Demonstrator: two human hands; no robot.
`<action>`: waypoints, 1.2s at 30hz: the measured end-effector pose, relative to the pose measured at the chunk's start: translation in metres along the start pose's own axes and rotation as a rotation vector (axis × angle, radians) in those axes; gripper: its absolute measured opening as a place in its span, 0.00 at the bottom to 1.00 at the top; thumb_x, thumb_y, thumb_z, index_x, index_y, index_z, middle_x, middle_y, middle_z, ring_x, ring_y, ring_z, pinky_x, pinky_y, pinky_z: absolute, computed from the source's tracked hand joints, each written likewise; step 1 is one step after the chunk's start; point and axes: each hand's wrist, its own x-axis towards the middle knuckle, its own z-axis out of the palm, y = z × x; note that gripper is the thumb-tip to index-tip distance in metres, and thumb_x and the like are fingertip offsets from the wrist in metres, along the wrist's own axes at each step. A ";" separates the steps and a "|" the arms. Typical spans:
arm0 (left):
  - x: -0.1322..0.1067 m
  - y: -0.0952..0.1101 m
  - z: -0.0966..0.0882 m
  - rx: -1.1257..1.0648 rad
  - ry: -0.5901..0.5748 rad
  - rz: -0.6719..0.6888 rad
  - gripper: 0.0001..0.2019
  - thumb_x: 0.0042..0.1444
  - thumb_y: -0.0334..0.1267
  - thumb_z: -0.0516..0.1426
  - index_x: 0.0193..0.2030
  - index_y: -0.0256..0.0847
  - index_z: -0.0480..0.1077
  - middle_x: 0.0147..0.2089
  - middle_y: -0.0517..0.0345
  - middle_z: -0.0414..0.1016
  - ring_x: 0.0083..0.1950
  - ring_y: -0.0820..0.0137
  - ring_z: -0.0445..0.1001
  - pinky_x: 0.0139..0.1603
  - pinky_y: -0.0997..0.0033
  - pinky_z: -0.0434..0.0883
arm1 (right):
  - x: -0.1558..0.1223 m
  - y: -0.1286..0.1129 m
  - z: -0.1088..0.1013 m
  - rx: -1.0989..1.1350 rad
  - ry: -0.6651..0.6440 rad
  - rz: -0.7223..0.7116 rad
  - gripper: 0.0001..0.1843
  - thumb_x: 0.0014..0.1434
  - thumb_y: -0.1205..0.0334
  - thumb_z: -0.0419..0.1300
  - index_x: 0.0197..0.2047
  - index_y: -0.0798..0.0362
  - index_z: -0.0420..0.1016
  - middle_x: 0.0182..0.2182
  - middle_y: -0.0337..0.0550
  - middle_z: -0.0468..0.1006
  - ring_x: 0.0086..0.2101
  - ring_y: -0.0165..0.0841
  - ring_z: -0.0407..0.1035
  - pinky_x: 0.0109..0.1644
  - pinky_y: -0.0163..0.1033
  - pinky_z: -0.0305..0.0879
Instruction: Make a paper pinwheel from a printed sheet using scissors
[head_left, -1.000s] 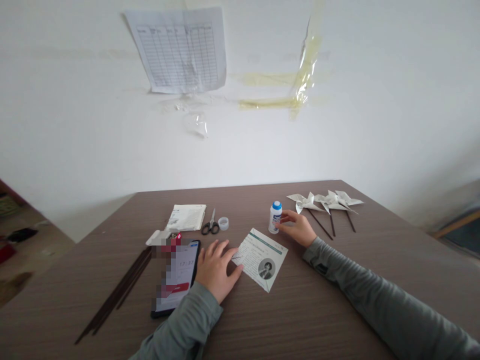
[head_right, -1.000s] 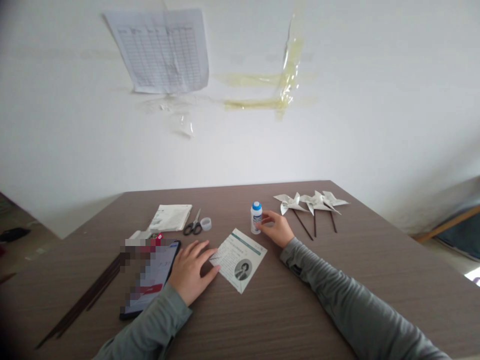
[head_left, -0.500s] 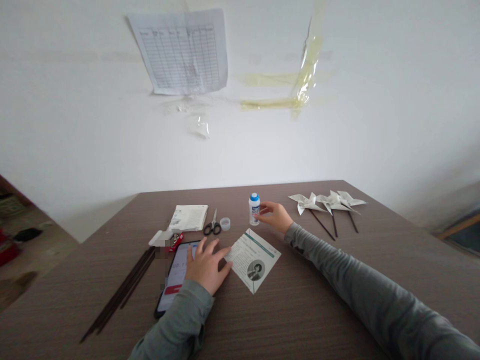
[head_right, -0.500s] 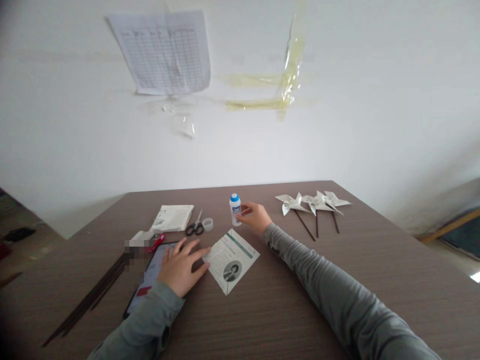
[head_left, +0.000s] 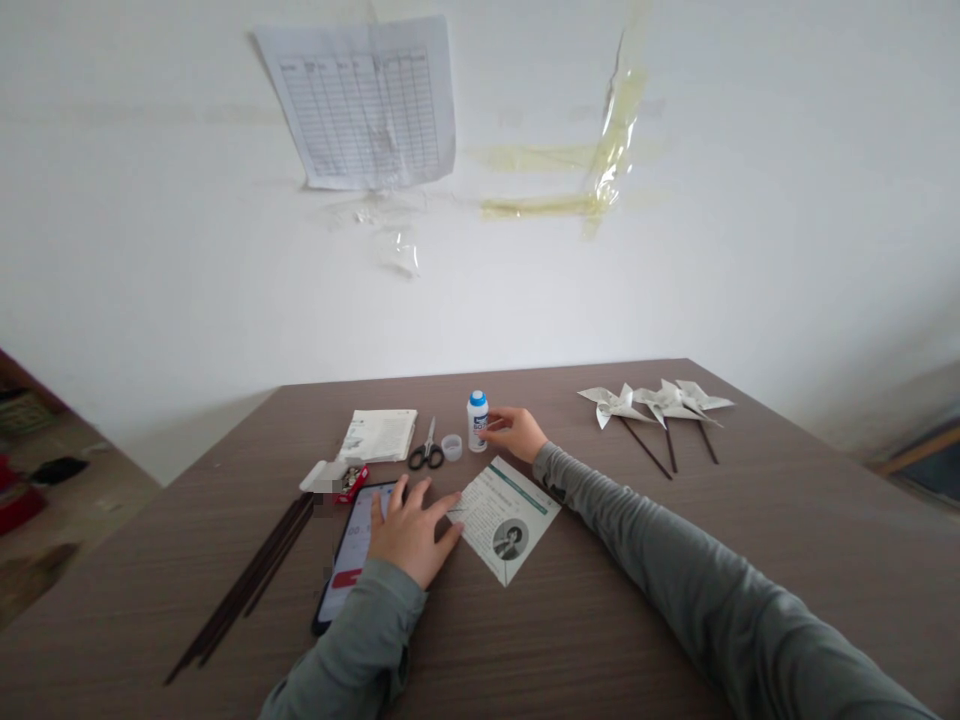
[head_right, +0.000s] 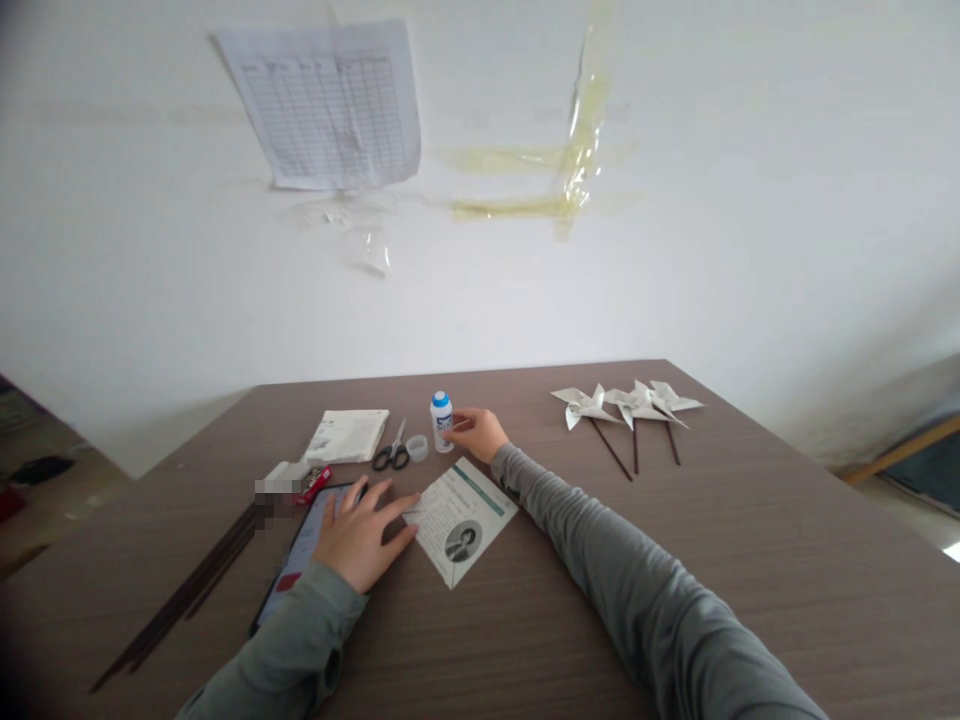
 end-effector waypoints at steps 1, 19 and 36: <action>0.000 0.000 -0.001 0.003 -0.009 -0.002 0.25 0.80 0.45 0.66 0.78 0.66 0.92 0.91 0.45 0.83 0.97 0.29 0.68 0.95 0.09 0.62 | 0.000 0.000 0.000 0.002 0.001 0.000 0.15 0.56 0.61 0.91 0.46 0.47 1.00 0.45 0.48 1.01 0.49 0.53 0.98 0.57 0.53 0.95; 0.000 0.002 0.008 -0.006 0.061 0.049 0.25 0.79 0.42 0.67 0.76 0.64 0.93 0.86 0.48 0.88 0.94 0.34 0.72 0.96 0.17 0.65 | -0.017 0.007 -0.024 -0.146 0.062 -0.033 0.07 0.61 0.62 0.88 0.41 0.45 0.98 0.43 0.47 1.00 0.48 0.51 0.97 0.64 0.57 0.93; 0.001 0.021 0.011 -0.110 -0.021 0.210 0.27 0.84 0.42 0.63 0.83 0.58 0.89 0.90 0.44 0.84 0.96 0.33 0.70 0.98 0.11 0.62 | -0.116 0.008 -0.091 -0.495 0.008 -0.182 0.14 0.66 0.59 0.86 0.31 0.38 0.93 0.39 0.45 0.96 0.66 0.60 0.89 0.85 0.72 0.72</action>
